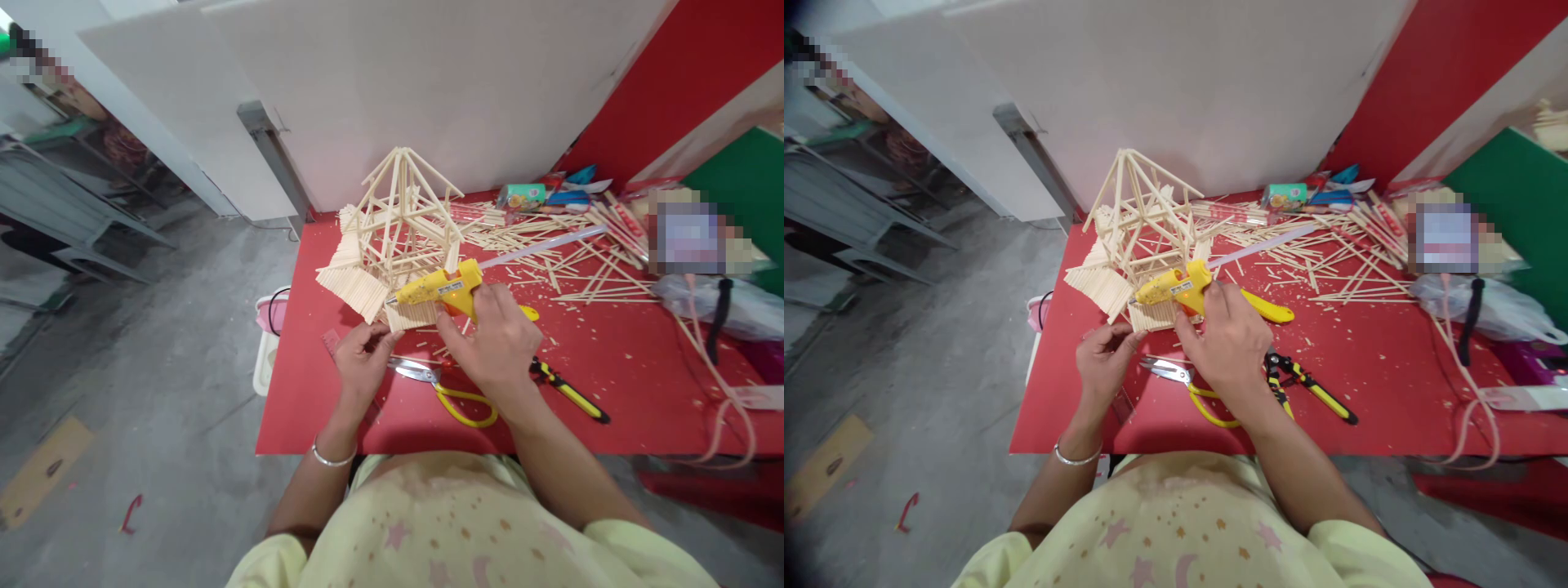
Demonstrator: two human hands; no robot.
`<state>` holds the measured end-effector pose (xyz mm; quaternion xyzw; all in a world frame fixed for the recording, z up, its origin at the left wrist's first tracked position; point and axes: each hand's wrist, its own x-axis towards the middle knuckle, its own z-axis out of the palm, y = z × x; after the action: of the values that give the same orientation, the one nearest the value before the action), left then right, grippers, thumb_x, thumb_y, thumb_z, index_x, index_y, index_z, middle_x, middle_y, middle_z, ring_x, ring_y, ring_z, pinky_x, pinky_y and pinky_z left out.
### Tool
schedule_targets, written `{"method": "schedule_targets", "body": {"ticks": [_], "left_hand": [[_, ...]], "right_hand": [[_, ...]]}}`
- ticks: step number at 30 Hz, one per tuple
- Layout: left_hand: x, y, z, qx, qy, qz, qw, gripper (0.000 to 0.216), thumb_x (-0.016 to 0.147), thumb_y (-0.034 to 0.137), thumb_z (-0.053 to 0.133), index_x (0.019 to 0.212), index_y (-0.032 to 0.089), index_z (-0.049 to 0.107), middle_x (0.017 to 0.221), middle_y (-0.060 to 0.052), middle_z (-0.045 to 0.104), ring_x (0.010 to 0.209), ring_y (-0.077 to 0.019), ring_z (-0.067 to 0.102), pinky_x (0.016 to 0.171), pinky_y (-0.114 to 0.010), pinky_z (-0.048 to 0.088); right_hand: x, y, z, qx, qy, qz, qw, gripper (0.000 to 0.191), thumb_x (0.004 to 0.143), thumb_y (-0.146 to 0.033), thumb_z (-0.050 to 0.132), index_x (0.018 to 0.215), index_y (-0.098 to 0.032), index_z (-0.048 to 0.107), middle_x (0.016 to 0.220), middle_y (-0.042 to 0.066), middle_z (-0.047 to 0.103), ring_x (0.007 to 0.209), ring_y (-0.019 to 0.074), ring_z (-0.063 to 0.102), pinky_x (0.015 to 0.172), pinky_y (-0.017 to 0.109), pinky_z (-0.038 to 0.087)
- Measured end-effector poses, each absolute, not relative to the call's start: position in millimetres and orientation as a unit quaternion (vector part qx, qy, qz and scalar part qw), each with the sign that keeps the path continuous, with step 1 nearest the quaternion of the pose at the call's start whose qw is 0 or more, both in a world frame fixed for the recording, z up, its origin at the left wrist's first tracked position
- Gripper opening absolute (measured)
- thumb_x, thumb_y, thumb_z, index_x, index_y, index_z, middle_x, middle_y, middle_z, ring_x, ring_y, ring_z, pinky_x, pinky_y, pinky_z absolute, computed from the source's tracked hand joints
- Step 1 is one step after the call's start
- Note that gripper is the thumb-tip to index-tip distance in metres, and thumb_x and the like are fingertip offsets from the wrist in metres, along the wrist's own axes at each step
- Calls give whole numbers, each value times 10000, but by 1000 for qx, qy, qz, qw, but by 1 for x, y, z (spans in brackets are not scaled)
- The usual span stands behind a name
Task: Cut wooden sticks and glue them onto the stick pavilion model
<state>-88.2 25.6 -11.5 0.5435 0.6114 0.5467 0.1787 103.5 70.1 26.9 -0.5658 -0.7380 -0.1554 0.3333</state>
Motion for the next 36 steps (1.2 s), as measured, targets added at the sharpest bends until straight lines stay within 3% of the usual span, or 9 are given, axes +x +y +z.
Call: {"method": "schedule_targets", "body": {"ticks": [12,18,24,31,36], "left_hand": [[-85,25,-9,506,626,561,196,193,781,363,788,741,179,749,626,1,664,564,-118,554,566,-238,459],[-82,24,-5,489,621,575,212,174,766,333,788,721,171,741,600,13,639,546,-108,546,545,-221,452],[-82,25,-11,482,623,576,219,180,767,339,789,725,173,732,604,25,626,547,-103,543,544,-217,454],[-79,15,-17,482,621,571,237,186,773,358,790,800,176,760,628,9,663,547,-113,564,548,-228,466],[-72,-1,-40,500,629,537,256,199,803,373,766,849,180,772,721,-15,717,617,-127,604,588,-231,478]], "right_hand": [[118,63,20,-588,-724,-111,343,434,881,-527,582,1117,-165,621,990,93,673,879,230,612,695,317,406],[171,44,-5,-676,-675,-109,276,484,870,-587,581,1127,-179,612,1025,90,666,884,232,607,666,316,370],[253,22,-14,-779,-592,-83,189,510,848,-698,531,1014,-219,591,928,79,638,810,250,590,624,332,326],[283,23,-13,-820,-536,63,194,533,759,-767,549,823,-239,564,726,52,594,636,220,528,582,343,340],[306,33,-53,-807,-532,151,209,674,643,-837,649,885,-209,615,758,55,655,625,200,556,573,335,377]]}}
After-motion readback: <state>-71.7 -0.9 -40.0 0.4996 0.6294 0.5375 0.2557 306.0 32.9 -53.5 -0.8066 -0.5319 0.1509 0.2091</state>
